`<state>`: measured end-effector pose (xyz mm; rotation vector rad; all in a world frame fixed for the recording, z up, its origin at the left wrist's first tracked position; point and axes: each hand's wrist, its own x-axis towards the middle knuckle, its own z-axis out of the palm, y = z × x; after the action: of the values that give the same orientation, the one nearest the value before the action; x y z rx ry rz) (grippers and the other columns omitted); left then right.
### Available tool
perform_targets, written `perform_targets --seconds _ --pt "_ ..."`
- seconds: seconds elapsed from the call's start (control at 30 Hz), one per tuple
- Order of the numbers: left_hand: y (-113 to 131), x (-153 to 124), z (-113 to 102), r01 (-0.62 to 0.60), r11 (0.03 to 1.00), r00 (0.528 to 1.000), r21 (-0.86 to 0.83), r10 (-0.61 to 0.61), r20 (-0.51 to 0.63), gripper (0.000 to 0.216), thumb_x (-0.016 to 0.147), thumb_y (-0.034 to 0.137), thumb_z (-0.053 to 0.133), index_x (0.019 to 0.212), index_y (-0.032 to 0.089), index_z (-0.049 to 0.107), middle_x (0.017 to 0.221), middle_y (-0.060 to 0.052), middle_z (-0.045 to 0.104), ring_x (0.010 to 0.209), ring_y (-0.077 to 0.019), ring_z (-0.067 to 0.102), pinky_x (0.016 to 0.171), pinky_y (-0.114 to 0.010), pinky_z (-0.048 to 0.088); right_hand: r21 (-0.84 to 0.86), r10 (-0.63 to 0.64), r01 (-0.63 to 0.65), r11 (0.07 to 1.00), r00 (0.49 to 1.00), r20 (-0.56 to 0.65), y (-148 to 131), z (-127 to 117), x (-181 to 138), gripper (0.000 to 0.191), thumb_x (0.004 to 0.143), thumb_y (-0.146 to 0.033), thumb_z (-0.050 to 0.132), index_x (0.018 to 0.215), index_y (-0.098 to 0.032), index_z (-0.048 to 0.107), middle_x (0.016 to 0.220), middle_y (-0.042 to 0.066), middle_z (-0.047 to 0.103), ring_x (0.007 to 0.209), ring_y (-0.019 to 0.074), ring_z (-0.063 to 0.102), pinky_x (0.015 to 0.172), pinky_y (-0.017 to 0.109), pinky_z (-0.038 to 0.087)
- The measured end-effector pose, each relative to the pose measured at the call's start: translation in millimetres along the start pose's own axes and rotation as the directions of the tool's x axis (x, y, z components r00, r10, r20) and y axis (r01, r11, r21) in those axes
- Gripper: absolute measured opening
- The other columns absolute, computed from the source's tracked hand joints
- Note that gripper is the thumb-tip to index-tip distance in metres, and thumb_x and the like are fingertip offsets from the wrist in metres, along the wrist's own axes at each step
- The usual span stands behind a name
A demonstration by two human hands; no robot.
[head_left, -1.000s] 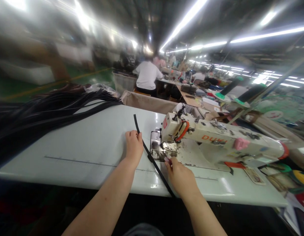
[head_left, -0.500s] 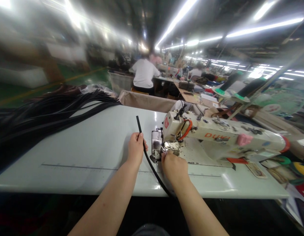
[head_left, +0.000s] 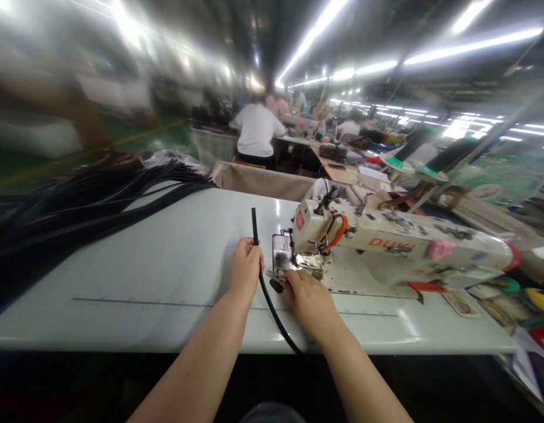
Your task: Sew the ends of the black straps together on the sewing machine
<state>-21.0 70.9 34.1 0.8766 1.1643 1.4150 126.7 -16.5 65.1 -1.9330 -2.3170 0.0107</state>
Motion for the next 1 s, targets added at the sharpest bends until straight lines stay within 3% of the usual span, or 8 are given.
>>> perform_targets --seconds 0.13,0.37,0.5,0.6,0.67,0.77,0.9,1.0 --pt "-2.0 0.9 0.2 0.011 1.0 1.0 0.012 -0.012 0.027 0.025 0.072 0.029 0.06 0.095 0.02 0.057 0.067 0.004 0.062 0.052 -0.0119 0.058 0.049 -0.022 0.044 0.36 0.016 0.009 0.933 0.998 -0.066 11.5 1.4 -20.1 0.018 0.103 -0.02 0.046 0.096 -0.021 0.062 0.094 0.006 0.071 0.085 0.0208 0.066 0.076 0.03 0.049" --pt "5.8 -9.0 -7.3 0.137 0.989 0.959 -0.049 -0.12 0.256 0.054 0.062 0.039 0.08 0.107 0.015 0.061 0.084 -0.007 0.073 0.075 -0.0195 0.07 0.066 -0.03 0.056 0.807 0.157 -0.035 0.59 0.985 -0.073 23.8 5.5 -41.6 0.018 0.104 -0.027 0.036 0.104 -0.023 0.054 0.087 0.004 0.068 0.075 0.0186 0.065 0.071 0.03 0.055" --pt "9.8 -16.5 -17.0 0.153 0.988 0.933 -0.014 -0.14 0.332 0.065 0.058 0.036 0.086 0.115 0.014 0.063 0.091 -0.011 0.076 0.086 -0.0237 0.072 0.074 -0.034 0.058 0.588 0.099 0.079 0.805 0.959 -0.265 25.8 4.1 -41.7 0.012 0.097 -0.024 0.052 0.106 -0.021 0.06 0.088 0.005 0.066 0.078 0.02 0.065 0.072 0.031 0.056" --pt "13.3 -22.2 -23.2 0.158 0.987 0.923 0.023 -0.156 0.352 0.065 0.062 0.036 0.086 0.119 0.014 0.063 0.092 -0.01 0.075 0.09 -0.0245 0.072 0.076 -0.034 0.058 0.277 -0.164 0.279 0.919 0.912 -0.376 26.9 4.5 -37.4 0.037 0.092 -0.009 0.053 0.125 -0.021 0.065 0.115 0.011 0.069 0.095 0.0206 0.069 0.08 0.03 0.059" --pt "14.9 -25.4 -26.7 0.155 0.987 0.913 0.046 -0.161 0.375 0.065 0.064 0.036 0.086 0.121 0.014 0.064 0.093 -0.01 0.074 0.088 -0.0234 0.072 0.078 -0.035 0.058 0.091 -0.369 0.423 0.901 0.861 -0.35 27.4 6.4 -33.8 0.054 0.093 -0.003 0.049 0.141 -0.025 0.061 0.132 0.012 0.066 0.105 0.0197 0.071 0.083 0.029 0.06" --pt "13.6 -28.3 -31.3 0.12 0.987 0.914 0.105 -0.151 0.378 0.065 0.069 0.035 0.084 0.126 0.015 0.062 0.1 -0.009 0.07 0.084 -0.0203 0.071 0.08 -0.036 0.059 -0.03 -0.582 0.603 0.797 0.755 -0.303 25.8 9.7 -29.1 0.043 0.102 -0.01 0.048 0.14 -0.025 0.064 0.141 0.012 0.065 0.116 0.0204 0.07 0.09 0.031 0.061" --pt "9.6 -28.0 -36.6 -0.071 0.938 0.97 0.34 -0.014 0.242 0.055 0.083 0.03 0.071 0.135 0.021 0.057 0.113 -0.007 0.062 0.076 -0.0147 0.067 0.078 -0.036 0.06 -0.002 -0.622 0.662 0.75 0.703 -0.346 19.5 10.6 -27.0 0.034 0.108 -0.015 0.044 0.133 -0.018 0.068 0.135 0.013 0.07 0.122 0.0199 0.068 0.099 0.031 0.059" --pt "14.0 -26.9 -39.2 -0.367 0.705 0.925 0.607 0.21 0.316 0.032 0.09 0.031 0.066 0.121 0.028 0.071 0.114 -0.007 0.058 0.09 -0.0183 0.065 0.093 -0.04 0.056 -0.003 -0.601 0.642 0.767 0.715 -0.357 14.8 9.5 -28.2 0.033 0.109 -0.017 0.044 0.133 -0.017 0.067 0.133 0.013 0.071 0.115 0.0196 0.071 0.092 0.03 0.061"
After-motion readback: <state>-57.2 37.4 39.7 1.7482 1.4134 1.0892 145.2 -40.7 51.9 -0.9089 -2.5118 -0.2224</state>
